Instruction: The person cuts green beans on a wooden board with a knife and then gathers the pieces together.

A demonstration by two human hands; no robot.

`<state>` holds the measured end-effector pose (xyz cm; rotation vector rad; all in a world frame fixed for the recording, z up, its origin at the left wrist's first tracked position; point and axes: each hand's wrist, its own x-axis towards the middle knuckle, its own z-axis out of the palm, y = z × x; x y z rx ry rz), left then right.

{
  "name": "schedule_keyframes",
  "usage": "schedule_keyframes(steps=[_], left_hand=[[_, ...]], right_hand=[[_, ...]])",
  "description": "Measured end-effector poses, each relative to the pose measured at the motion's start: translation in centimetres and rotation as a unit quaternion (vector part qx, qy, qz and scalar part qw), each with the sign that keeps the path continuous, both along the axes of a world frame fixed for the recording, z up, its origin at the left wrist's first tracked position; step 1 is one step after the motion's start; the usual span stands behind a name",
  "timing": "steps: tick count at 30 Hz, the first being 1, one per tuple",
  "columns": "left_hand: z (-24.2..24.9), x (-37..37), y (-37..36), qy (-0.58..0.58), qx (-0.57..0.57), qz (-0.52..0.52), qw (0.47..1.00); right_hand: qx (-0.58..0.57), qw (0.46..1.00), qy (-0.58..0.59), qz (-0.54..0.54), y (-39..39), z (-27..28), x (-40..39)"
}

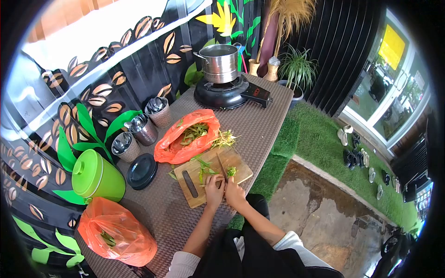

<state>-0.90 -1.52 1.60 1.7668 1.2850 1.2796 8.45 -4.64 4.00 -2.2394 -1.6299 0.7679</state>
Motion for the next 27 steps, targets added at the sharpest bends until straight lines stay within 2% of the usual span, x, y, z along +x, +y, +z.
schedule_keyframes(steps=[3,5,15,21,23,27], left_hand=[[-0.2,-0.3,0.2,0.027,0.035,0.011,0.999],[-0.7,-0.3,0.3,0.033,0.017,0.025,0.999],[-0.5,-0.4,0.1,-0.002,-0.017,0.009,1.000],[0.0,-0.3,1.4,0.011,0.091,0.026,0.995],[0.9,-0.2,2.2,0.065,0.103,0.079,0.989],[-0.4,-1.6,4.1,0.151,0.072,0.060,0.984]], right_hand=[[0.024,1.000,0.006,0.007,0.9,-0.8,0.5],[0.017,0.999,0.030,0.023,0.9,-0.8,1.0],[0.014,1.000,0.011,-0.017,-0.5,0.3,0.3],[-0.009,1.000,-0.005,-0.019,0.1,0.0,1.3],[-0.011,1.000,-0.005,-0.021,0.0,0.4,1.2],[0.010,1.000,0.000,-0.021,0.0,-0.1,1.1]])
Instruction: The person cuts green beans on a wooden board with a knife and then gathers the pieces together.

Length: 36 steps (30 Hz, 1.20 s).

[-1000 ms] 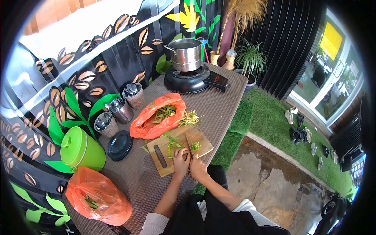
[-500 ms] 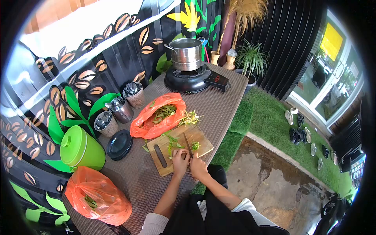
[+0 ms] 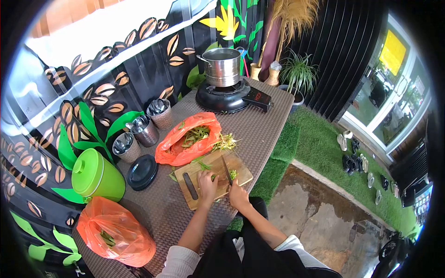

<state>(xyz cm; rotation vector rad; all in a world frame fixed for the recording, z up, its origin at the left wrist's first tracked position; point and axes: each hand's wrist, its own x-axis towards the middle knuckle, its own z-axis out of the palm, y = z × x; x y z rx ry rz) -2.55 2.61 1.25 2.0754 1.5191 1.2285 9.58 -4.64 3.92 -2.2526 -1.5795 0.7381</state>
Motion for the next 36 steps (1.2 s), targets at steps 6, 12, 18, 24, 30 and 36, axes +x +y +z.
schedule_keyframes(steps=[6,12,18,24,30,36], left_hand=[[0.8,-0.1,0.1,-0.063,-0.013,-0.090,0.994],[0.4,-0.3,-1.2,-0.024,-0.085,-0.148,0.985],[-0.7,0.4,-1.9,0.043,-0.007,-0.138,0.989],[-0.6,0.9,-2.8,0.009,-0.025,-0.124,0.992],[-0.7,0.8,-3.3,0.056,0.005,-0.122,0.991],[-0.6,0.9,-3.4,0.075,0.036,-0.120,0.989]], right_hand=[[-0.008,1.000,0.011,0.014,0.1,0.3,0.4],[-0.042,0.998,0.014,0.043,0.8,1.2,1.7],[-0.013,0.999,-0.011,0.045,0.2,1.5,1.3],[-0.013,0.999,-0.013,0.031,0.4,0.0,-0.1],[0.004,0.996,-0.006,0.092,2.2,0.5,2.8],[-0.009,0.998,-0.023,0.052,0.1,-0.1,0.9]])
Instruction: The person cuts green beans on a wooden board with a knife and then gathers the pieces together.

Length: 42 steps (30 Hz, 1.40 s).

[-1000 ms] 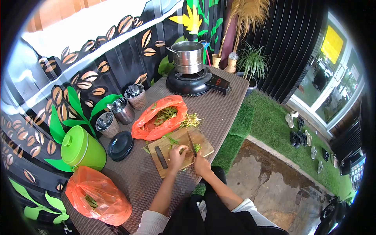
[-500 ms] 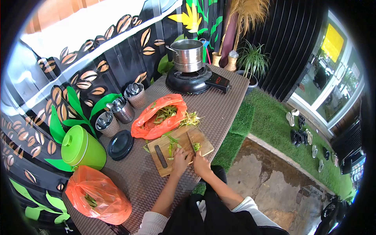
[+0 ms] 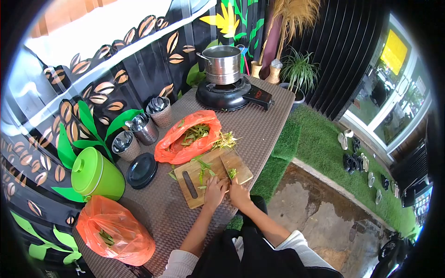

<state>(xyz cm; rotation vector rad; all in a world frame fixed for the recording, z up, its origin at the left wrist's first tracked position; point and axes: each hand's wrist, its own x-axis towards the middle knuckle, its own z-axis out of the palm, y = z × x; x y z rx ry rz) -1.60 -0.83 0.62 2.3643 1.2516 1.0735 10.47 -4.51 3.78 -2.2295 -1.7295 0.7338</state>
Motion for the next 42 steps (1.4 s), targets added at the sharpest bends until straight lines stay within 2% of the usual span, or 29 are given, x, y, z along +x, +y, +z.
schedule_keyframes(steps=[5,7,11,17,23,26,29,36,37,42], left_hand=[[-1.1,0.1,0.4,-0.025,-0.014,0.011,1.000],[-0.5,0.0,0.4,-0.029,-0.026,0.016,0.999],[-0.1,-0.1,0.3,-0.038,-0.035,0.025,0.998],[-0.3,-0.2,0.3,-0.049,-0.038,0.024,0.998],[0.0,-0.4,0.6,-0.053,-0.001,0.034,0.998],[0.2,-0.4,0.5,-0.055,-0.006,0.036,0.998],[0.6,-0.3,0.4,-0.052,-0.021,0.038,0.998],[0.5,-0.3,0.3,-0.065,-0.007,0.065,0.996],[0.4,-0.4,0.4,-0.074,-0.004,0.045,0.996],[-0.2,-0.6,0.7,-0.096,-0.052,0.026,0.994]], right_hand=[[0.024,0.999,0.021,-0.016,1.7,-0.6,0.2],[0.039,0.999,0.004,0.035,2.8,-1.0,1.1],[0.020,0.999,0.006,0.041,1.4,0.2,0.7],[0.007,1.000,0.008,-0.017,0.6,0.1,-0.9],[0.034,0.998,0.009,0.046,1.6,-0.2,0.5],[0.038,0.999,0.010,0.017,-0.3,0.2,-0.5],[-0.016,0.999,0.015,-0.026,-0.4,0.5,-1.5],[0.018,0.999,0.044,0.025,1.7,-0.1,0.5],[0.018,0.999,0.044,0.026,1.3,-0.3,0.3],[0.021,0.999,0.022,-0.030,-0.2,-0.5,-1.7]])
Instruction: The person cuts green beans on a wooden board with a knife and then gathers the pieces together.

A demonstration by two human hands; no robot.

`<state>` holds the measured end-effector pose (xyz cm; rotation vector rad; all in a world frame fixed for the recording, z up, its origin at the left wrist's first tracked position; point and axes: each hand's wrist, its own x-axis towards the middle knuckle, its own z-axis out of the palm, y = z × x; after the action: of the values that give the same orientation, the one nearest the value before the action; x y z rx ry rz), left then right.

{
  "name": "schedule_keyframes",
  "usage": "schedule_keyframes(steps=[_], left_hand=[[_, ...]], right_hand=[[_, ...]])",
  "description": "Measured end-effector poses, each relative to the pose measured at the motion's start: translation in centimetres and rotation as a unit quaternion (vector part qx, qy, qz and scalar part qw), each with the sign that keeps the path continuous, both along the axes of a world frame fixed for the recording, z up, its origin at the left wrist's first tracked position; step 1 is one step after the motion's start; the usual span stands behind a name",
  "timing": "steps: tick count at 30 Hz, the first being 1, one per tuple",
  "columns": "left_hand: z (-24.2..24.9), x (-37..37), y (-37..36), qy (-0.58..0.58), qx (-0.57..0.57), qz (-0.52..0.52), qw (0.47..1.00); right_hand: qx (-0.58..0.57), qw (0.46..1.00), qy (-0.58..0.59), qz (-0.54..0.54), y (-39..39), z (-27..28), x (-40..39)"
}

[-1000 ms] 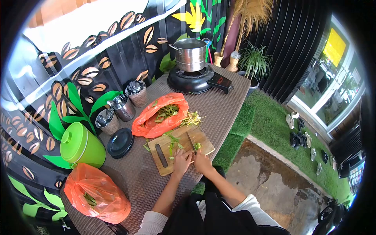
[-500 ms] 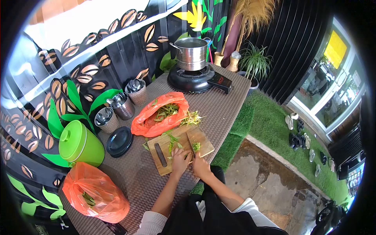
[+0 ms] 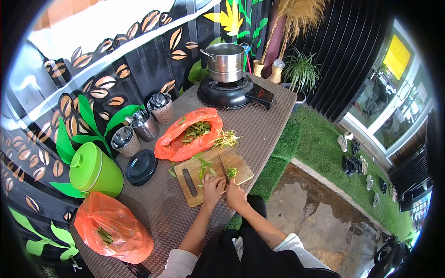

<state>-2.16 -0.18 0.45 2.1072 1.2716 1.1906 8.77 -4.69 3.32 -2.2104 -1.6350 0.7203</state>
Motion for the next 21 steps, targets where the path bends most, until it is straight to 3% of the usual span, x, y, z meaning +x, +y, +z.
schedule_keyframes(steps=[6,13,21], left_hand=[[0.3,0.1,-0.1,0.014,0.010,0.031,0.999],[0.3,0.0,0.0,0.004,-0.016,0.021,1.000],[0.5,0.0,-0.1,0.000,0.020,0.022,1.000]], right_hand=[[0.016,0.999,0.012,0.050,2.0,0.2,1.8],[-0.029,0.999,0.019,0.007,0.3,1.0,0.0],[-0.027,0.998,0.003,0.049,2.0,0.7,1.9]])
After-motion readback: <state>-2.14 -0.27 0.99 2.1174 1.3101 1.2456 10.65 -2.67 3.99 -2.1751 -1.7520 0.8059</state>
